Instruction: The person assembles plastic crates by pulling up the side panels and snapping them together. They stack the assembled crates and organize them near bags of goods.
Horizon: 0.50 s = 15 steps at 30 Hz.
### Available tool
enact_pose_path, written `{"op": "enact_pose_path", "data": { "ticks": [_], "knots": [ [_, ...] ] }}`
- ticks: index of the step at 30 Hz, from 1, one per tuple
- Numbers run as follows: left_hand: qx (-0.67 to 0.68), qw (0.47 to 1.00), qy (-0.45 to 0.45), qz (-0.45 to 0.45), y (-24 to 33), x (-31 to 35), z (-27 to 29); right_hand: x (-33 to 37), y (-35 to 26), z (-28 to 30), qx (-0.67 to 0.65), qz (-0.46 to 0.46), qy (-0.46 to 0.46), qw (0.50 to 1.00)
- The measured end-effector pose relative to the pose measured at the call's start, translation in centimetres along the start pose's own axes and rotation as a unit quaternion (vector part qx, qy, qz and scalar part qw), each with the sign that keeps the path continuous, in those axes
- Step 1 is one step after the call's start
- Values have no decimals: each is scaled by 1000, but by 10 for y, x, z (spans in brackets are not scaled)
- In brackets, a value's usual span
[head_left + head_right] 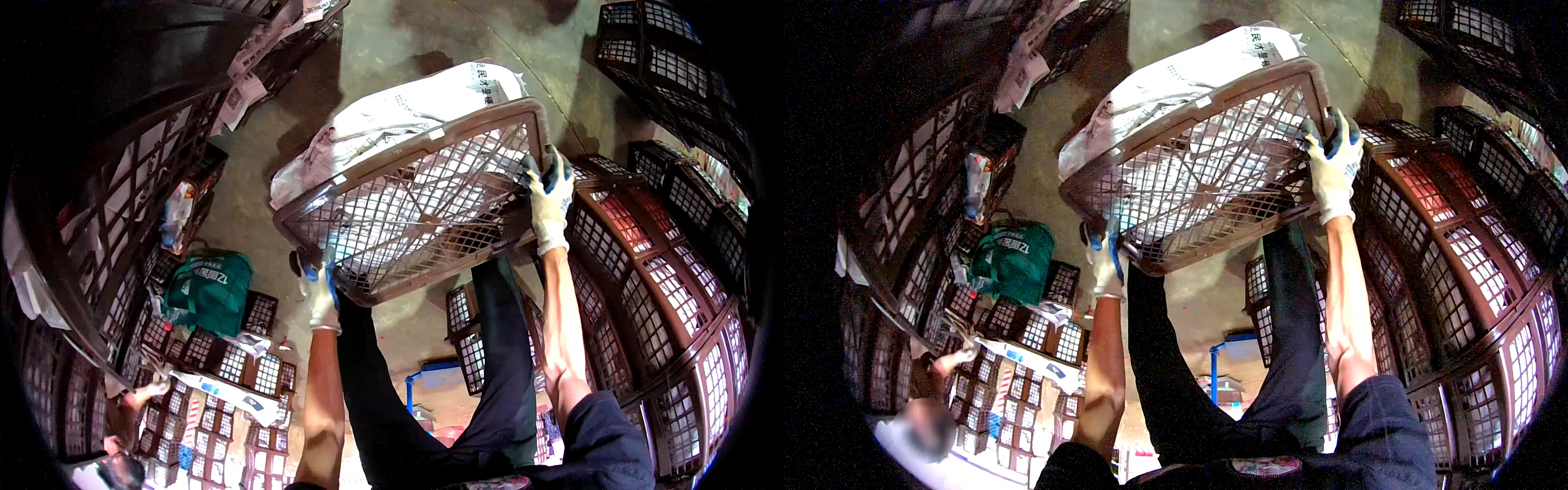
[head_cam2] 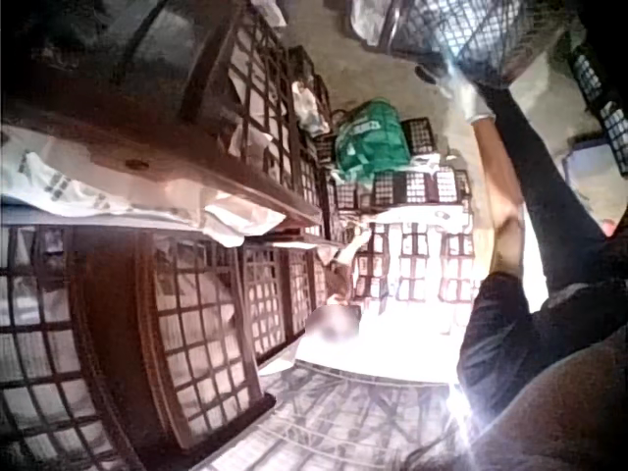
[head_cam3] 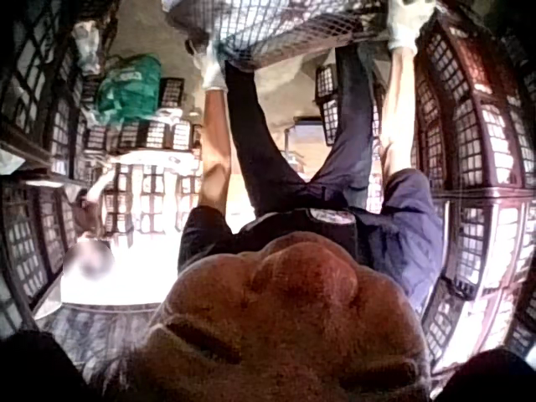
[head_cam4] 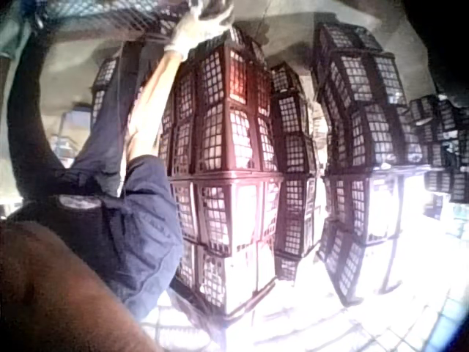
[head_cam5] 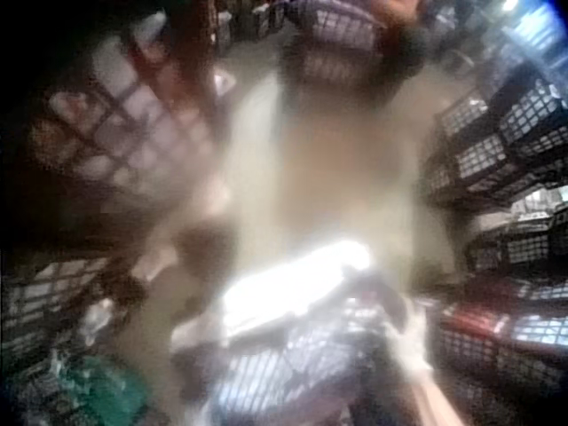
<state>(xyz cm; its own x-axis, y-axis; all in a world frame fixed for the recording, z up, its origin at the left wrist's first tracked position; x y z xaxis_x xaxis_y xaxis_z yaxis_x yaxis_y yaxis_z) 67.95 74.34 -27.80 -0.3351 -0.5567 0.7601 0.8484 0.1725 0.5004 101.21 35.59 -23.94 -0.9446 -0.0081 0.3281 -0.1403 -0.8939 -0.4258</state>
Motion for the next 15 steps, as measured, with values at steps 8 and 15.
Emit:
{"op": "enact_pose_path", "data": {
  "ticks": [8,15],
  "knots": [
    [-19,997,-31,-62,36,-1,52,-31,16,30,-252,-102,-96,957],
    [437,892,-113,-18,80,21,35,-17,7,46,-403,-130,-201,883]
  ]
}}
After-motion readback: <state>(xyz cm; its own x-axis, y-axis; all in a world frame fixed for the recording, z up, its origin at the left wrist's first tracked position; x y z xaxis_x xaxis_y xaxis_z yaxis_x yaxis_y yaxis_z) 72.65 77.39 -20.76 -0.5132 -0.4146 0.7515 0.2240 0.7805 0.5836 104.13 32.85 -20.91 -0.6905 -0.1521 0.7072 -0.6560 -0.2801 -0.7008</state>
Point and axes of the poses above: each hand's wrist, its own x-axis away from the middle knuckle, its own z-axis out of the back of the hand, y = z × x, the point moved 7 cm from there along -x, towards the middle knuckle, and after that the axes turned 9 degrees about -y, right-handed, at the moved point
